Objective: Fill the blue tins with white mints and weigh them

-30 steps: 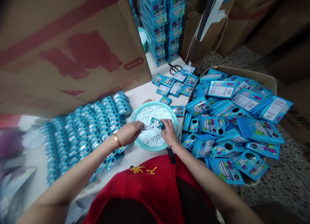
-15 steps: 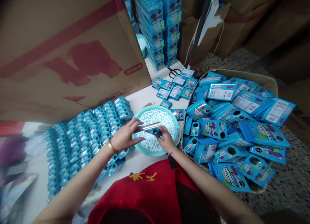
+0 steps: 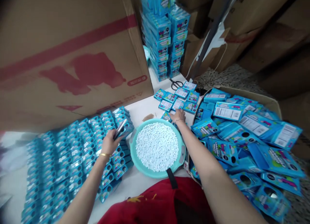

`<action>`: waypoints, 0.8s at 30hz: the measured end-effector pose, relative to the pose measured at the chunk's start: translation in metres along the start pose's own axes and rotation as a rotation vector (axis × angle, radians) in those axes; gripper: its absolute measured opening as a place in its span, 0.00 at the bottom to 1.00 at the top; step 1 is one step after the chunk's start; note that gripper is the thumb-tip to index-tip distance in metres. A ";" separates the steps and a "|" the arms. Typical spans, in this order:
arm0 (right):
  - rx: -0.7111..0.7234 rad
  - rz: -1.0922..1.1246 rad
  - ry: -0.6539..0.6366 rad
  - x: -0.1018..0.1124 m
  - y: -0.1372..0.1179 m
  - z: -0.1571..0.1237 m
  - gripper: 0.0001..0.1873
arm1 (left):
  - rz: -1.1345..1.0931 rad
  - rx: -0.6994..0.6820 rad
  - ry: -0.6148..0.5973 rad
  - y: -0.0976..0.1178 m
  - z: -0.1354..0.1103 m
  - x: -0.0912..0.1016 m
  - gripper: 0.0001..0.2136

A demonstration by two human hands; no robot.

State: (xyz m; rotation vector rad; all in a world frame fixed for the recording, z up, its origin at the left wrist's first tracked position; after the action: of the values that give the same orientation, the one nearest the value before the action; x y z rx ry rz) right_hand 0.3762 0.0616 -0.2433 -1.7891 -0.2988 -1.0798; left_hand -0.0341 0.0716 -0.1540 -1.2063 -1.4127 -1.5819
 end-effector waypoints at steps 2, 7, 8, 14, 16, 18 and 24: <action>-0.122 -0.098 -0.190 -0.011 0.015 0.018 0.33 | 0.043 0.039 -0.068 -0.018 0.008 -0.019 0.11; -0.094 -0.040 -0.322 -0.041 0.017 0.026 0.28 | 0.162 0.088 -0.130 -0.036 0.021 -0.057 0.13; -0.066 -0.018 -0.323 -0.046 0.015 0.025 0.27 | 0.199 0.105 -0.125 -0.037 0.024 -0.061 0.13; 0.115 0.101 -0.220 -0.056 0.000 0.025 0.25 | 0.380 0.140 -0.080 -0.040 0.038 -0.073 0.18; 0.189 0.131 -0.117 -0.044 -0.007 0.024 0.27 | 0.396 0.160 -0.058 -0.041 0.041 -0.073 0.19; 0.305 0.175 0.034 -0.023 -0.019 0.017 0.27 | 0.398 0.180 -0.051 -0.043 0.043 -0.072 0.18; 0.390 0.585 0.224 0.046 -0.051 -0.039 0.28 | 0.180 0.239 0.114 -0.034 0.028 -0.044 0.28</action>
State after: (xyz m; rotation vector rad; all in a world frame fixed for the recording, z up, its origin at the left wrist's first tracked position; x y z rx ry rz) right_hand 0.3503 0.0417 -0.1712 -1.2722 0.1431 -0.7268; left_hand -0.0454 0.1014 -0.2071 -1.0527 -1.3371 -1.2974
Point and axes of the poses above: each hand's wrist, its own z-axis towards the middle knuckle, its own x-axis out of the back of the hand, y = z × x, the point moved 6 cm from there along z, towards the middle knuckle, and after that the axes turned 7 degrees about x, right-handed, at the moved point
